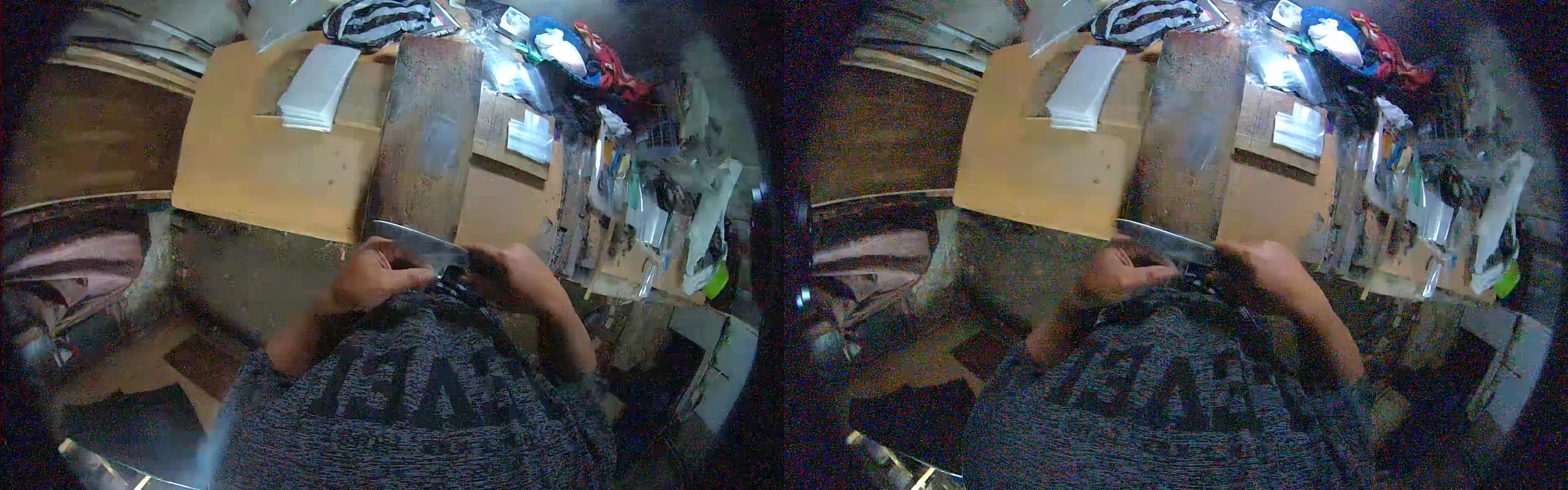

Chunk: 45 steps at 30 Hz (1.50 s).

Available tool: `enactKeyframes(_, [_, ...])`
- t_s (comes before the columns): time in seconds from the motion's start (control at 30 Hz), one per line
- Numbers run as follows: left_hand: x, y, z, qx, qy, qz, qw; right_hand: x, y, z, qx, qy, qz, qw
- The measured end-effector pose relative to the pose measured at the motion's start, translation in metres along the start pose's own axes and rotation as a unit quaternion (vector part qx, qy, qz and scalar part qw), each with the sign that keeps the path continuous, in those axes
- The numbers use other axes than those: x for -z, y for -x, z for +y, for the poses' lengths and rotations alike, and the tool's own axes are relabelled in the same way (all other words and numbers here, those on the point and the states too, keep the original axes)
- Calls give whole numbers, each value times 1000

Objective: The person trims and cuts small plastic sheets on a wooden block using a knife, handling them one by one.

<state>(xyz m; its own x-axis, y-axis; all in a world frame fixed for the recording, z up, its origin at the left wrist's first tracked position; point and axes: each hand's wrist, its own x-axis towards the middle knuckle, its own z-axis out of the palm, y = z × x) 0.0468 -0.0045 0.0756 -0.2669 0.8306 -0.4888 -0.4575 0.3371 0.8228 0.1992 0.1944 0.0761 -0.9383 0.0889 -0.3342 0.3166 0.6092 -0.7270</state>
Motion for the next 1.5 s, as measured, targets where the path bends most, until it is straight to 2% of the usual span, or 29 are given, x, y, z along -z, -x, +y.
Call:
enactKeyframes(0.1, [5, 0, -4, 16, -53, -32, 998, 0, -5, 26, 47, 44, -16, 998])
enactKeyframes(0.17, [10, 2, -2, 28, -63, -41, 997, 23, -3, 24, -25, 94, -13, 995])
enactKeyframes(0.23, [14, 2, 2, 30, -68, -74, 995, 35, -4, 15, -79, 52, 178, 979])
enactKeyframes(0.27, [14, 1, 1, 29, -68, -70, 995, 40, -7, 22, -76, 108, 231, 964])
enactKeyframes(0.3, [14, -2, -2, 22, -44, -40, 998, 37, -8, 22, -73, 107, 230, 965])
enactKeyframes(0.33, [12, -5, -4, 16, -20, -11, 1000, 30, -8, 21, -68, -57, 208, 974])
enactKeyframes(0.37, [9, -9, -5, 15, -20, -11, 1000, 23, -9, 19, -61, -220, 182, 956])
enactKeyframes(0.43, [1, -18, -5, -26, 63, 39, 997, 8, -13, 4, -60, -332, 53, 940])
enactKeyframes(0.47, [-3, -22, -9, -20, 130, 62, 989, -9, -18, -7, -15, -404, 80, 911])
enactKeyframes(0.57, [-10, -26, -4, -72, 118, 87, 987, -36, -31, -13, -15, -435, 95, 895])
enactKeyframes(0.63, [-6, -22, 1, -55, 88, 89, 991, -35, -36, -8, -5, -412, 129, 902])
enactKeyframes(0.7, [-3, -21, -2, -38, 60, 90, 993, -30, -39, -6, -19, -496, 215, 841])
enactKeyframes(0.73, [-2, -23, -8, -49, 72, 111, 990, -24, -38, -14, -45, -522, 215, 824])
enactKeyframes(0.77, [-1, -24, -11, -60, 84, 132, 986, -24, -37, -14, -45, -522, 216, 824])
enactKeyframes(0.8, [-4, -24, -10, -60, 84, 131, 986, -26, -37, -12, -35, -492, 184, 850])
enactKeyframes(0.83, [-9, -24, -8, -57, 143, 149, 977, -29, -37, -11, -25, -460, 151, 874])
enactKeyframes(0.87, [-12, -24, -7, -53, 202, 167, 963, -31, -38, -9, -25, -459, 151, 875])
enactKeyframes(0.9, [-12, -23, -8, -54, 204, 168, 963, -33, -38, -6, -31, -479, 163, 862])
enactKeyframes(0.97, [-9, -21, -10, -56, 121, 165, 977, -36, -40, -3, -43, -518, 185, 834])
enactKeyframes(1.0, [-5, -19, -12, -58, 122, 167, 977, -33, -40, -6, -42, -516, 183, 835])
enactKeyframes(1.07, [3, -14, -16, 5, 57, 60, 997, -26, -39, -13, -67, -580, 208, 785])
enactKeyframes(1.2, [0, -15, -12, 14, 65, 66, 996, -25, -38, -3, -64, -528, 192, 825])
enactKeyframes(1.3, [1, -22, -18, -23, 60, 62, 996, -20, -38, -13, -82, -496, 178, 846])
enactKeyframes(1.4, [4, -26, -22, -5, 139, 56, 989, -20, -36, -7, -41, -482, 194, 854])
enactKeyframes(1.47, [6, -27, -22, -21, 222, 99, 970, -10, -29, -8, -135, -398, 201, 885])
enactKeyframes(1.5, [7, -26, -18, -20, 222, 100, 970, -8, -24, -2, -136, -398, 200, 885])
